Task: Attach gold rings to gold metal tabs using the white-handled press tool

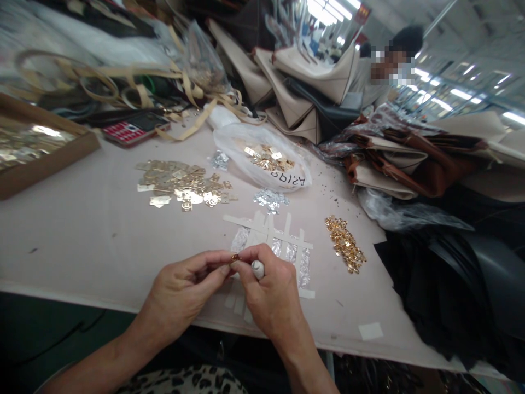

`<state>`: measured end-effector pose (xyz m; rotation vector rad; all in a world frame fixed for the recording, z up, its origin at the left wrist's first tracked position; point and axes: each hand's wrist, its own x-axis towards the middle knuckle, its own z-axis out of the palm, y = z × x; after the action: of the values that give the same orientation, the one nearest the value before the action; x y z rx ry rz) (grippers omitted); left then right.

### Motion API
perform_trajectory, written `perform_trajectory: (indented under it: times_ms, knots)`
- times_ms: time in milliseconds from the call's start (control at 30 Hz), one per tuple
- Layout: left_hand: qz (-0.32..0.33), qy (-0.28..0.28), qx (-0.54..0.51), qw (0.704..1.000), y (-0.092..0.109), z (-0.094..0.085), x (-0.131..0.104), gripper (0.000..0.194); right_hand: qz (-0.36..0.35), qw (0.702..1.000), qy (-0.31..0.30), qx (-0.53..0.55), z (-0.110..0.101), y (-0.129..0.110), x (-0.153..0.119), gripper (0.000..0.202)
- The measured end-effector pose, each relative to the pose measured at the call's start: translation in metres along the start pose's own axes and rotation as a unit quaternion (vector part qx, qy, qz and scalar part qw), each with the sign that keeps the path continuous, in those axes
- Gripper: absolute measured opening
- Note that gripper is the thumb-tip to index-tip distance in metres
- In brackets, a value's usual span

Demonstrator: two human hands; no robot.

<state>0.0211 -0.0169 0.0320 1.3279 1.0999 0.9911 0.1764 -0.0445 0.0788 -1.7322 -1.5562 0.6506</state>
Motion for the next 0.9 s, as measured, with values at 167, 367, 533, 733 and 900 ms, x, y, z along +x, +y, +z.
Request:
perform_trajectory:
  times_ms: [167, 367, 533, 733, 900]
  knots:
    - [0.099, -0.063, 0.088, 0.989, 0.000, -0.008, 0.003, 0.019, -0.041, 0.998, -0.003, -0.053, -0.006, 0.004, 0.000, 0.004]
    - [0.285, -0.064, 0.247, 0.924, -0.011, -0.023, 0.012, 0.024, -0.182, 0.963, -0.041, -0.196, -0.003, 0.035, -0.008, 0.012]
    - [0.390, -0.113, 0.304, 0.862, -0.017, -0.024, 0.012, 0.032, -0.214, 0.926, -0.101, -0.294, -0.003, 0.041, -0.012, 0.020]
    - [0.393, -0.187, 0.379, 0.817, -0.020, -0.021, 0.006, 0.038, -0.141, 0.930, -0.226, -0.253, -0.021, 0.023, -0.008, 0.027]
    - [0.417, -0.176, 0.402, 0.796, -0.020, -0.020, 0.009, 0.047, -0.042, 0.964, -0.195, -0.178, -0.033, 0.029, 0.019, 0.017]
